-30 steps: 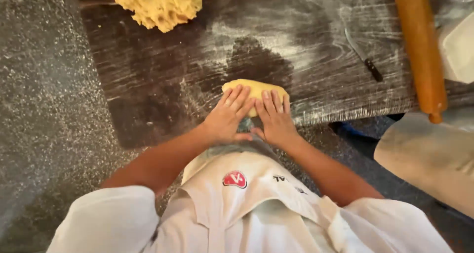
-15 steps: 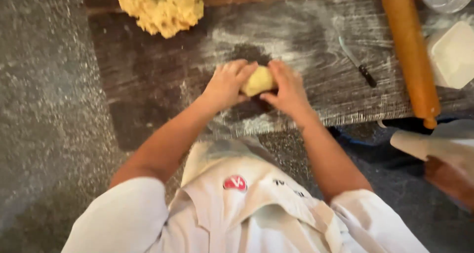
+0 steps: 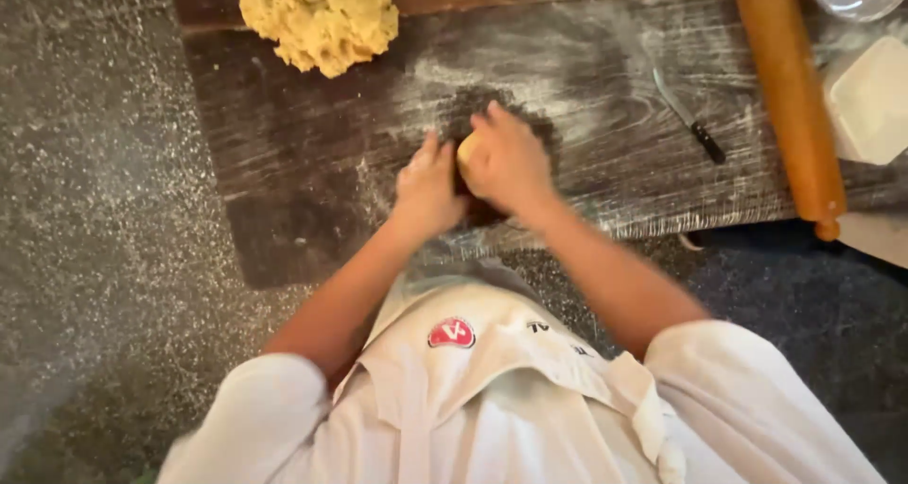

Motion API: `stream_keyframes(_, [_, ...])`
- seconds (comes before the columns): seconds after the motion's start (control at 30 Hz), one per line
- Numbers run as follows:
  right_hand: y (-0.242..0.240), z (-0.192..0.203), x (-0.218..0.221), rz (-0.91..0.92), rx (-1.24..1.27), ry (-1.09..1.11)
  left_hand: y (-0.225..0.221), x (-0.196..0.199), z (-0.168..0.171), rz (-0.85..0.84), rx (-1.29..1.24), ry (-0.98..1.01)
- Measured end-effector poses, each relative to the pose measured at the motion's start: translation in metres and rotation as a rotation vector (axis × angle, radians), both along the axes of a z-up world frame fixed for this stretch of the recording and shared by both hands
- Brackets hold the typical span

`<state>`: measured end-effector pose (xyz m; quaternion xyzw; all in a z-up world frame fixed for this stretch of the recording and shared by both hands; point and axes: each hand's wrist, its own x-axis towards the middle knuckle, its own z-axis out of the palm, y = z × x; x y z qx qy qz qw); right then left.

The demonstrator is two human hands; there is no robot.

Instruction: Prepare a pie crust by kneading dough, rolling it flat with a rolling pin, and trimming it to fit a pie tin

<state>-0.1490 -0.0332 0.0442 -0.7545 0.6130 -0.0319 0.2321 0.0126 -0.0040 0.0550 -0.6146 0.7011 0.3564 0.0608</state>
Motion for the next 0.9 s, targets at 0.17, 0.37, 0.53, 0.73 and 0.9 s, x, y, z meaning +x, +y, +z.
stream_keyframes(0.17, [-0.015, -0.061, 0.001, 0.211, -0.641, -0.070, -0.011, 0.018, -0.025, 0.137, -0.407, 0.549])
stream_keyframes(0.37, [-0.028, 0.000, -0.014, 0.107, -0.290, -0.313, -0.090, -0.036, -0.034, -0.006, -0.601, 0.605])
stream_keyframes(0.53, [0.032, -0.023, -0.117, -0.507, -0.299, -0.866, -0.083, -0.072, -0.078, -0.405, -0.761, 0.091])
stream_keyframes(0.73, [-0.027, -0.046, -0.112, -0.656, -0.323, -0.821, -0.093, -0.071, -0.097, -0.495, -0.670, 0.010])
stream_keyframes(0.9, [-0.037, -0.084, -0.031, -0.087, -0.075, -0.315, 0.011, 0.004, -0.040, -0.386, -0.844, 0.490])
